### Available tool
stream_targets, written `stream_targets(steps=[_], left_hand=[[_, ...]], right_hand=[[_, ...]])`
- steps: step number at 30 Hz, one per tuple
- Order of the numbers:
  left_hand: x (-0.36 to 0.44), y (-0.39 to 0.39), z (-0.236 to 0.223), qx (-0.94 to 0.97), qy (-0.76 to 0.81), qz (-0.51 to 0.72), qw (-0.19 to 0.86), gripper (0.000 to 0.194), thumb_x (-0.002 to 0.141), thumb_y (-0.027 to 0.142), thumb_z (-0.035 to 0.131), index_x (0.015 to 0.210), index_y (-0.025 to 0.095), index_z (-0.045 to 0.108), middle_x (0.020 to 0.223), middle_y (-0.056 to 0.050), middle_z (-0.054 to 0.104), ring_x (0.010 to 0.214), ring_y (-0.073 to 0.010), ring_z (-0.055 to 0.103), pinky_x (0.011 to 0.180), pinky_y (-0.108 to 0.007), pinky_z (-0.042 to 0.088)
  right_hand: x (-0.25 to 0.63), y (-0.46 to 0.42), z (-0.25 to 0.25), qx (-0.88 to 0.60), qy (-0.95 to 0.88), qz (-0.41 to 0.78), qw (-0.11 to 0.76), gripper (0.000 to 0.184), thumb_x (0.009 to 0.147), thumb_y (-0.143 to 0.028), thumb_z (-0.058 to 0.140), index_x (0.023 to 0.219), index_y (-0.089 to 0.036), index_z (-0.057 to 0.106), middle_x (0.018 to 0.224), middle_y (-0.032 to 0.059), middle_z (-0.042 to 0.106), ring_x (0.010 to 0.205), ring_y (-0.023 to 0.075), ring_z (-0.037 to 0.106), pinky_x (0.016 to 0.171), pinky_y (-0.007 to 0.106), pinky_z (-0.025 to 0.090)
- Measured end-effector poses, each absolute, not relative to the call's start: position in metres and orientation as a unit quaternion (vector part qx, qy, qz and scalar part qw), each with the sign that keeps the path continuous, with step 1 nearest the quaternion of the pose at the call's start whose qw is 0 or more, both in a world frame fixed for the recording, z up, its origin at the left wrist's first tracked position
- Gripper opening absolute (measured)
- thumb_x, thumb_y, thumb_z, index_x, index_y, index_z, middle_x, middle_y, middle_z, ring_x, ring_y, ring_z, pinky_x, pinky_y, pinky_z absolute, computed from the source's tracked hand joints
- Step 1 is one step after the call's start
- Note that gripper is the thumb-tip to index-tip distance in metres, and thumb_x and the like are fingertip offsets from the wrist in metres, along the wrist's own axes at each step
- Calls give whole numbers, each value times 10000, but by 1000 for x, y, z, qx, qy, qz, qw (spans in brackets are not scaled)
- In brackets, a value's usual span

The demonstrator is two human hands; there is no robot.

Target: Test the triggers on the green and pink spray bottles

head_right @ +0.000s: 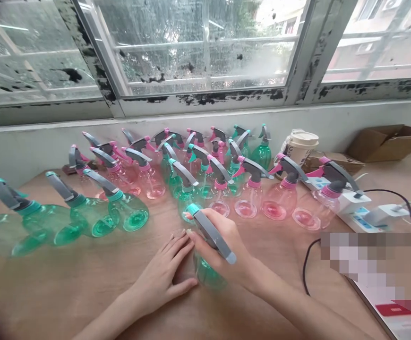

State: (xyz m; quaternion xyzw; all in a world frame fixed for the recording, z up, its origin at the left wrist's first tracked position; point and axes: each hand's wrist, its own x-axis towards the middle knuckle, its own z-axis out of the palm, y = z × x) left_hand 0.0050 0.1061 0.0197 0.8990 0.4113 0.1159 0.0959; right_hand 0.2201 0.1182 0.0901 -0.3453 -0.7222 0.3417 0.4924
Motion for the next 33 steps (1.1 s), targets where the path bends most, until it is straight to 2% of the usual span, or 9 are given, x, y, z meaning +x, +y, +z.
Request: stream_targets(steps=[6, 8, 12, 16, 19, 22, 26, 33], left_hand=[[9, 105, 21, 894, 422, 129, 78, 547, 959, 455, 484, 1416, 158, 442, 1498, -158, 420, 1415, -298, 339, 1138, -534, 321], [9, 106, 20, 893, 420, 143, 78, 537, 954, 451, 496, 1409, 168, 454, 1484, -154, 443, 1405, -301, 356, 1132, -534, 332], [10, 107, 19, 892, 420, 144, 85, 536, 952, 433, 507, 1427, 195, 435, 1496, -139, 429, 1405, -305, 356, 1138, -538, 317], [10, 108, 17, 891, 419, 152, 84, 526, 947, 416, 515, 1417, 189, 452, 1489, -142, 440, 1392, -302, 380, 1140, -534, 315], [11, 108, 17, 891, 416, 163, 78, 527, 945, 420, 514, 1416, 192, 453, 1484, -141, 446, 1388, -297, 387, 1138, -532, 317], [11, 108, 17, 893, 417, 154, 76, 524, 952, 420, 502, 1414, 177, 451, 1491, -149, 433, 1391, -295, 383, 1142, -533, 309], [11, 108, 18, 893, 417, 152, 74, 519, 953, 405, 504, 1412, 171, 450, 1493, -146, 432, 1399, -292, 369, 1146, -522, 308], [10, 109, 16, 894, 415, 156, 64, 524, 952, 387, 508, 1434, 201, 425, 1498, -129, 431, 1399, -286, 371, 1143, -517, 314]], right_hand=[[222, 117, 89, -349, -729, 338, 482, 136, 918, -245, 539, 1050, -218, 553, 755, -5, 561, 550, 109, 473, 580, 249, 448], [222, 117, 91, -353, -730, 336, 479, 101, 913, -250, 540, 1008, -217, 550, 772, 3, 571, 570, 114, 496, 560, 242, 442], [221, 118, 96, -355, -740, 310, 480, 181, 890, -251, 564, 1065, -204, 573, 826, 22, 601, 633, 128, 562, 564, 240, 459], [221, 119, 98, -355, -742, 282, 494, 58, 896, -260, 564, 886, -205, 579, 734, -5, 586, 588, 116, 550, 574, 239, 467], [221, 120, 98, -360, -745, 265, 496, 100, 905, -251, 548, 816, -206, 551, 692, -17, 548, 576, 113, 525, 556, 238, 446], [222, 119, 97, -348, -745, 288, 491, 61, 902, -262, 568, 915, -203, 579, 758, -6, 574, 626, 118, 544, 594, 244, 454], [224, 117, 96, -357, -734, 325, 478, 182, 903, -279, 574, 1063, -194, 589, 811, 10, 590, 619, 112, 532, 540, 233, 420], [224, 115, 97, -361, -733, 321, 479, 184, 909, -293, 551, 1055, -191, 598, 818, 29, 617, 701, 144, 583, 525, 235, 414]])
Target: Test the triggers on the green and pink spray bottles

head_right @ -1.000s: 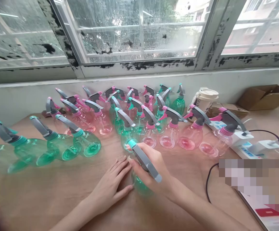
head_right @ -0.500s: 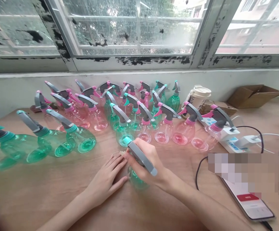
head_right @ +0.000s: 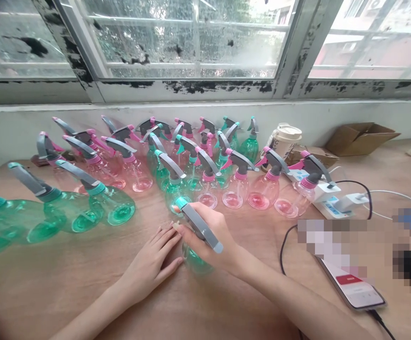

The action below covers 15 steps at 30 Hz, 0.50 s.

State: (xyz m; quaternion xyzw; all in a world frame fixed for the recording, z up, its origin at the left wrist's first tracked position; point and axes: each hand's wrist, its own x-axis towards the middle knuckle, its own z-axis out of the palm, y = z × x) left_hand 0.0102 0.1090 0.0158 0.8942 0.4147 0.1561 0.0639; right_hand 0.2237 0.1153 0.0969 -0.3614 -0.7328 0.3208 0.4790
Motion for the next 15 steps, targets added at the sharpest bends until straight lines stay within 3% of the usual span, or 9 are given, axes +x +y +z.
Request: stream_targets(steps=[6, 11, 15], left_hand=[[11, 109, 16, 896, 414, 146, 64, 522, 960, 406, 486, 1424, 172, 438, 1499, -145, 422, 1402, -289, 365, 1141, -526, 313], [12, 108, 16, 894, 423, 132, 62, 544, 960, 444, 475, 1419, 154, 440, 1501, -155, 415, 1410, -288, 351, 1143, -523, 308], [12, 107, 17, 893, 422, 137, 68, 535, 958, 428, 489, 1413, 151, 444, 1497, -155, 422, 1417, -281, 338, 1149, -528, 295]], right_hand=[[223, 117, 99, -352, -738, 306, 488, 133, 897, -267, 557, 1005, -201, 601, 840, 30, 638, 712, 149, 612, 643, 269, 490], [226, 118, 95, -366, -745, 267, 490, 85, 904, -256, 556, 856, -202, 601, 722, 3, 602, 616, 134, 574, 575, 254, 453], [227, 118, 91, -350, -744, 303, 481, 102, 903, -274, 575, 973, -209, 611, 779, 0, 600, 629, 126, 562, 596, 254, 462]])
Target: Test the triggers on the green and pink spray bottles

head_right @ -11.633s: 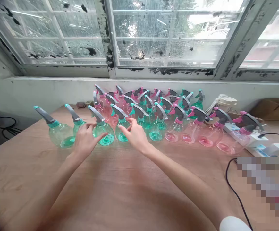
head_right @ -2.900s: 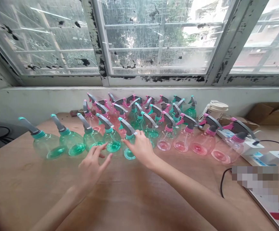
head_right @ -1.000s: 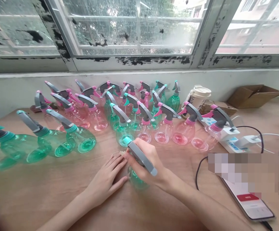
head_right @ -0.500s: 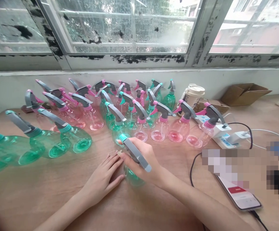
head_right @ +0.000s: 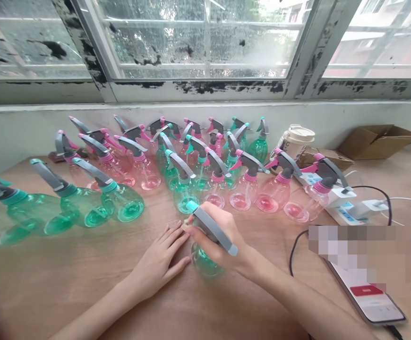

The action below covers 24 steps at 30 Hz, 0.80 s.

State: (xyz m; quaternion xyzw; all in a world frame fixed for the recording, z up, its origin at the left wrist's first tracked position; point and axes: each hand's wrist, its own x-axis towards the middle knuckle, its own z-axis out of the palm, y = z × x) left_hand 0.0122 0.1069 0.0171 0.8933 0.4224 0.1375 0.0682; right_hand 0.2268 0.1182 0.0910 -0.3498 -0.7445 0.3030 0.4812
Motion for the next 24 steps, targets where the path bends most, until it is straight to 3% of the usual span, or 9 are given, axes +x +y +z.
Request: stream_targets(steps=[4, 14, 20, 24], left_hand=[[12, 106, 19, 894, 422, 134, 70, 521, 959, 421, 492, 1401, 149, 455, 1491, -156, 431, 1421, -279, 330, 1153, -522, 294], [12, 108, 13, 896, 420, 135, 50, 530, 960, 438, 490, 1400, 144, 458, 1493, -165, 425, 1414, -303, 335, 1136, -537, 323], [12, 108, 14, 898, 418, 128, 46, 545, 967, 449, 468, 1420, 148, 431, 1513, -158, 394, 1407, -296, 352, 1142, -532, 313], [12, 109, 15, 899, 415, 135, 45, 545, 968, 449, 464, 1417, 141, 436, 1503, -165, 407, 1404, -296, 359, 1138, -532, 321]], right_hand=[[226, 116, 92, -350, -740, 328, 472, 258, 898, -250, 574, 1151, -201, 586, 773, -11, 563, 555, 98, 483, 546, 239, 432], [228, 115, 90, -349, -741, 318, 477, 255, 893, -238, 596, 1141, -183, 605, 740, -18, 552, 580, 103, 489, 577, 244, 423], [227, 117, 91, -344, -743, 297, 492, 53, 904, -242, 595, 915, -195, 618, 776, -3, 608, 656, 121, 577, 608, 239, 449], [227, 119, 92, -340, -744, 292, 495, 55, 909, -235, 586, 881, -192, 607, 742, -18, 579, 625, 107, 556, 598, 232, 440]])
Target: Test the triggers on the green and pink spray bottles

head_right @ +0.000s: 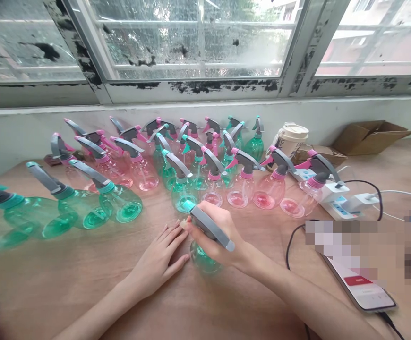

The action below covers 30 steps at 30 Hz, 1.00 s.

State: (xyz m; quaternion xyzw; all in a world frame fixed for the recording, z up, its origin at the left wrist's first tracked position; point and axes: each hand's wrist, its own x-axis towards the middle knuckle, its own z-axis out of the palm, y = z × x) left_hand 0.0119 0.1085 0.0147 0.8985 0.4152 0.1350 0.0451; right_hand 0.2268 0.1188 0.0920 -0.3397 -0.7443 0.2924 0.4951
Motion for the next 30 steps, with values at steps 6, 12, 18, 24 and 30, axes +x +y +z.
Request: stream_targets(steps=[6, 12, 18, 24, 30], left_hand=[[11, 109, 12, 899, 411, 145, 37, 524, 957, 435, 496, 1391, 142, 467, 1483, -165, 441, 1406, -306, 352, 1132, -535, 333], [11, 109, 10, 901, 409, 142, 32, 524, 963, 436, 486, 1398, 145, 457, 1486, -164, 436, 1411, -301, 345, 1129, -536, 336], [12, 109, 13, 901, 411, 131, 36, 537, 965, 441, 475, 1407, 138, 442, 1499, -166, 414, 1410, -299, 347, 1133, -537, 329], [12, 108, 15, 902, 411, 127, 42, 516, 965, 422, 483, 1400, 146, 449, 1500, -159, 417, 1415, -298, 337, 1139, -533, 325], [13, 108, 16, 900, 410, 144, 39, 485, 962, 423, 487, 1364, 151, 488, 1465, -159, 467, 1405, -298, 356, 1130, -530, 340]], right_hand=[[227, 117, 91, -338, -744, 315, 484, 215, 902, -236, 588, 1111, -189, 599, 751, -26, 549, 589, 98, 481, 578, 231, 419], [228, 116, 90, -339, -748, 307, 480, 238, 912, -247, 569, 1145, -204, 588, 752, -17, 571, 596, 112, 497, 600, 248, 441], [227, 117, 94, -322, -755, 284, 495, 41, 906, -193, 570, 923, -189, 607, 755, -12, 587, 628, 106, 553, 594, 228, 438], [228, 116, 95, -319, -752, 314, 483, 51, 898, -217, 585, 939, -191, 599, 760, -13, 558, 623, 107, 527, 598, 238, 439], [228, 114, 89, -340, -740, 330, 477, 231, 914, -254, 580, 1141, -211, 595, 831, 0, 610, 639, 110, 545, 619, 242, 458]])
